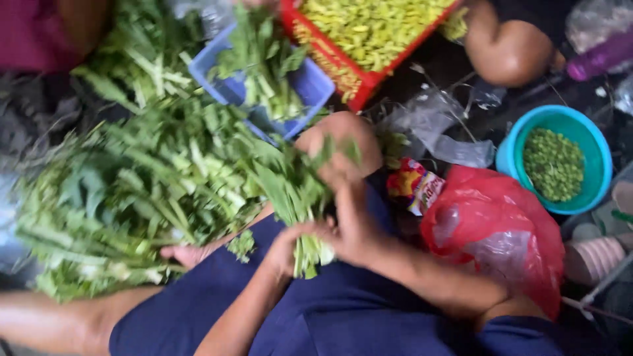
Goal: Sorting and bundling mustard greens by hand while sitting on the floor
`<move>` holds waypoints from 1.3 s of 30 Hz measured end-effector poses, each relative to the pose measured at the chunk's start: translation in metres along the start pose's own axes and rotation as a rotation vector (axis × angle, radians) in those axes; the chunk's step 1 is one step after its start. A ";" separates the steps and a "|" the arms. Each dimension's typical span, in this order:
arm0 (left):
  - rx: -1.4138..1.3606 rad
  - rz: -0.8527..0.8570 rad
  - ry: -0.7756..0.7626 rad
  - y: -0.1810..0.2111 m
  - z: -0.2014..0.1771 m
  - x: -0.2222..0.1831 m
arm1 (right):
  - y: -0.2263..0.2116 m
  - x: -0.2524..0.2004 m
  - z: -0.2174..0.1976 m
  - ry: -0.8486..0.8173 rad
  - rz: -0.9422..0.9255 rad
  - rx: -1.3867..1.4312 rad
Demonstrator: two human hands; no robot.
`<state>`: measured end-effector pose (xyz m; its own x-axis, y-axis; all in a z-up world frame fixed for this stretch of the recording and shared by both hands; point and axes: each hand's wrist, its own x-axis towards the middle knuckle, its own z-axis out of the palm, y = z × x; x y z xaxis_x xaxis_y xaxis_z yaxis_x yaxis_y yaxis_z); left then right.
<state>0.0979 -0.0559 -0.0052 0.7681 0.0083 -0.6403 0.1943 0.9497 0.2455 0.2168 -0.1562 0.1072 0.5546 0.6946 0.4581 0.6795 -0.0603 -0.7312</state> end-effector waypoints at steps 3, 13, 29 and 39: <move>0.052 -0.007 0.032 -0.030 -0.106 0.046 | 0.011 -0.038 0.021 -0.140 -0.008 -0.091; -0.091 0.071 -0.140 0.008 -0.086 0.018 | 0.003 -0.006 -0.001 -0.381 0.019 -0.040; -0.136 0.067 0.032 0.034 0.021 0.010 | 0.295 -0.022 -0.144 -0.645 1.016 -0.877; -0.187 0.116 -0.054 0.037 0.025 0.000 | 0.363 -0.087 -0.132 -0.625 1.150 -0.894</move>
<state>0.1205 -0.0285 0.0222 0.8112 0.1087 -0.5745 -0.0099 0.9850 0.1724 0.4784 -0.3329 -0.1315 0.8269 0.1417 -0.5442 0.2303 -0.9682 0.0978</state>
